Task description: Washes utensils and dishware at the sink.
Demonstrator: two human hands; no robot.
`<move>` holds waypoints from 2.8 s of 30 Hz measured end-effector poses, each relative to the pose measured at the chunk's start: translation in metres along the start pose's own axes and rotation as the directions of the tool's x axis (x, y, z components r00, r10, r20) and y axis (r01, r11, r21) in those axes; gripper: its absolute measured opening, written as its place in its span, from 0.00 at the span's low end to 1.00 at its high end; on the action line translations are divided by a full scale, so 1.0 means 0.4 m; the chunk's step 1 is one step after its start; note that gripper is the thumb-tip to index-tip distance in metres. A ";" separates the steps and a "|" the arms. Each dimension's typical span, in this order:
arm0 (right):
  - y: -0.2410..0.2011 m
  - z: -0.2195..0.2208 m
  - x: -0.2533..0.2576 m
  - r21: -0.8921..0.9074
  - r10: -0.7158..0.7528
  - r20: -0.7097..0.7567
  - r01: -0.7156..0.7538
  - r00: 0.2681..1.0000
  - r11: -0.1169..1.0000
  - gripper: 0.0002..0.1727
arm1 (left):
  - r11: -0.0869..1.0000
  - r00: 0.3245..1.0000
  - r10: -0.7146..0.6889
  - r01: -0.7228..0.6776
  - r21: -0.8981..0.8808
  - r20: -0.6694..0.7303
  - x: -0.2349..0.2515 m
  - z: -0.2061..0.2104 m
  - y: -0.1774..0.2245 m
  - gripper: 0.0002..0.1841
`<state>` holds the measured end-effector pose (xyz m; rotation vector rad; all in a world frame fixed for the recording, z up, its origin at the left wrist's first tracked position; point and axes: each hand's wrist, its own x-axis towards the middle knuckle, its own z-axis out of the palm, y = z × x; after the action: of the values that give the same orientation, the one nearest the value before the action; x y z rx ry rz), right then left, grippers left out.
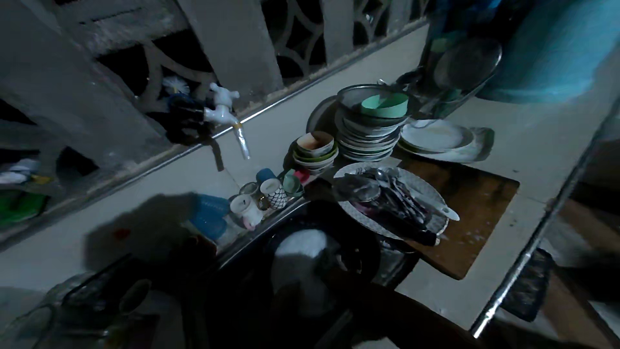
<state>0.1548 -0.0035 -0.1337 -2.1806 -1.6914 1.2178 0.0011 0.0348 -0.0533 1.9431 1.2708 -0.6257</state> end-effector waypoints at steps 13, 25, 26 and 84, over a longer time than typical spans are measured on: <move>-0.087 -0.178 -0.078 -0.187 -0.051 -0.101 0.031 0.994 0.982 0.24 | -0.058 0.878 -0.114 -0.473 -0.879 -0.465 0.174 -0.077 -0.035 0.19; -0.111 -0.176 -0.146 0.166 -0.356 -0.087 0.366 0.930 0.916 0.26 | 0.243 0.605 -0.315 -0.693 -0.678 -0.731 0.116 -0.187 0.136 0.19; -0.129 -0.185 -0.161 0.220 -0.332 -0.130 0.354 0.934 0.909 0.26 | 0.261 0.622 -0.287 -0.681 -0.684 -0.728 0.110 -0.183 0.153 0.20; -0.189 -0.227 -0.252 0.900 -0.288 0.056 0.076 0.956 0.429 0.07 | 0.577 0.115 -0.084 -0.804 -0.142 -0.990 0.063 -0.205 0.171 0.23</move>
<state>0.1518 -0.0296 0.0191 -1.1831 -0.8625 1.7498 0.0746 0.0958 0.0003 1.7190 1.1227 1.5527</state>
